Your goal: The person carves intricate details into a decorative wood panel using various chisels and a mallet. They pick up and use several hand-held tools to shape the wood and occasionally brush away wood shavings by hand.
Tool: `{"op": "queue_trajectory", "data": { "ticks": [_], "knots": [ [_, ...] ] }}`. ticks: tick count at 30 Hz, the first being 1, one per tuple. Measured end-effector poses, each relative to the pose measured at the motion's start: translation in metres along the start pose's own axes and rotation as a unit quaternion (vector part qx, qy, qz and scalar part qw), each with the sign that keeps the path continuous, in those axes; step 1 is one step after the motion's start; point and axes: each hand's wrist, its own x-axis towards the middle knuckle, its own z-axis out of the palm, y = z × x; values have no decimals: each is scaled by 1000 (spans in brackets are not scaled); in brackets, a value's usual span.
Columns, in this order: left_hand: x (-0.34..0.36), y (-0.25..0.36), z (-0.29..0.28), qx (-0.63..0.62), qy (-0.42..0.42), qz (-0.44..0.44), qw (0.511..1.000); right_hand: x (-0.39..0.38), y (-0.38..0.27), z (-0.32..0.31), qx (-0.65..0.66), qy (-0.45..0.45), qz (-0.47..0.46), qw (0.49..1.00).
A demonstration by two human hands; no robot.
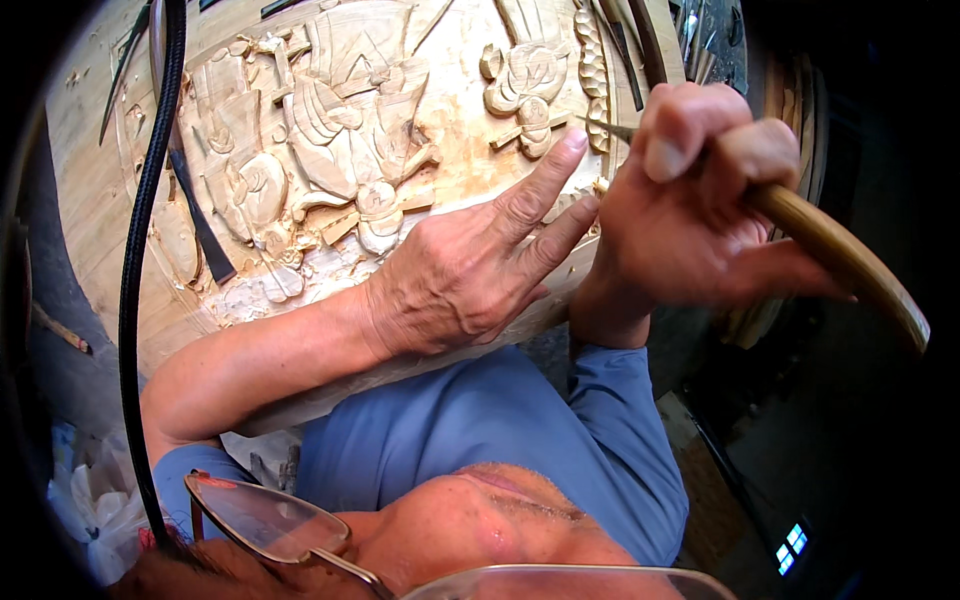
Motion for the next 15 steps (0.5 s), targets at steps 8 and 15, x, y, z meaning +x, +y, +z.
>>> {"op": "queue_trajectory", "data": {
  "ticks": [8, 15],
  "knots": [
    [-3, -1, 2, -12, 12, -2, 1000, 10, 22, 6, 73, -29, -19, 997],
    [1, 1, 1, 15, 25, 11, 1000, 11, 16, 13, 58, 101, 38, 992]
  ]
}}
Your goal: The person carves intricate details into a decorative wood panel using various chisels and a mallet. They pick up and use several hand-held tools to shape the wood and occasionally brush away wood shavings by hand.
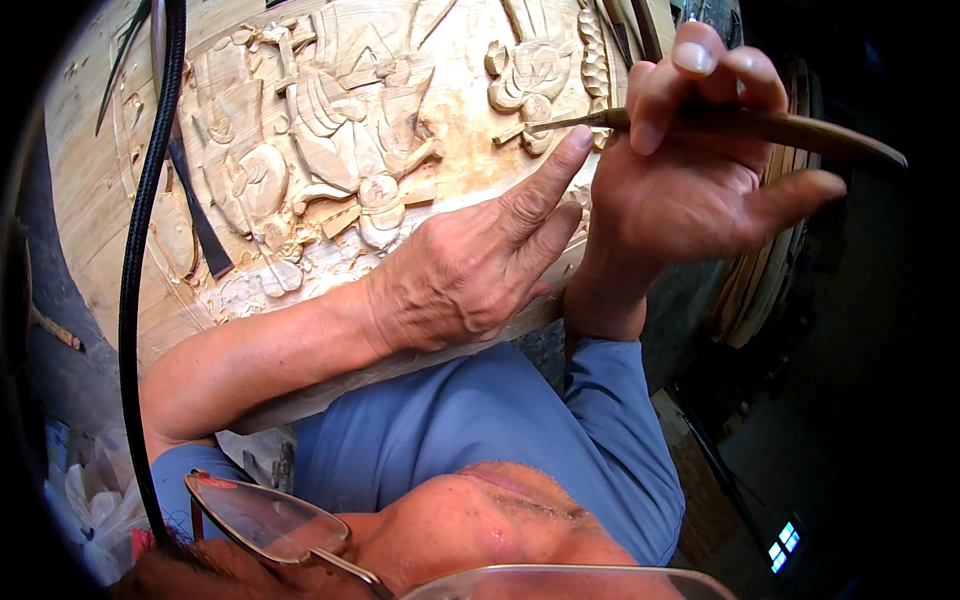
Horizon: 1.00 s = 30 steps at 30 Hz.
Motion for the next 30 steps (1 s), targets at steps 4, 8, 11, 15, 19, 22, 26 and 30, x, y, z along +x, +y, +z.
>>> {"op": "queue_trajectory", "data": {
  "ticks": [4, 8, 11, 15, 19, 22, 26, 30],
  "knots": [
    [-3, 2, -1, 12, -7, -5, 1000, 1, 1, 2, 14, -38, -43, 998],
    [-2, 3, -3, -2, -9, -21, 1000, 2, 5, 4, 16, -61, -45, 997],
    [2, -2, 0, -23, 2, -28, 999, 15, 11, -4, 40, -118, -57, 991],
    [1, -3, 2, -27, -5, -35, 999, 15, 12, -4, 45, -133, -31, 990],
    [0, -2, 1, -28, -1, -38, 999, 17, 20, -8, 53, -122, -49, 990],
    [-4, -2, 1, -28, -3, -37, 999, 17, 24, -8, 57, -126, -52, 989],
    [-6, -2, 4, -24, -12, -32, 999, 14, 25, -11, 53, -141, -53, 987],
    [-1, -4, 2, -21, -12, -8, 1000, 19, 18, -6, 35, -159, -81, 983]
  ]
}}
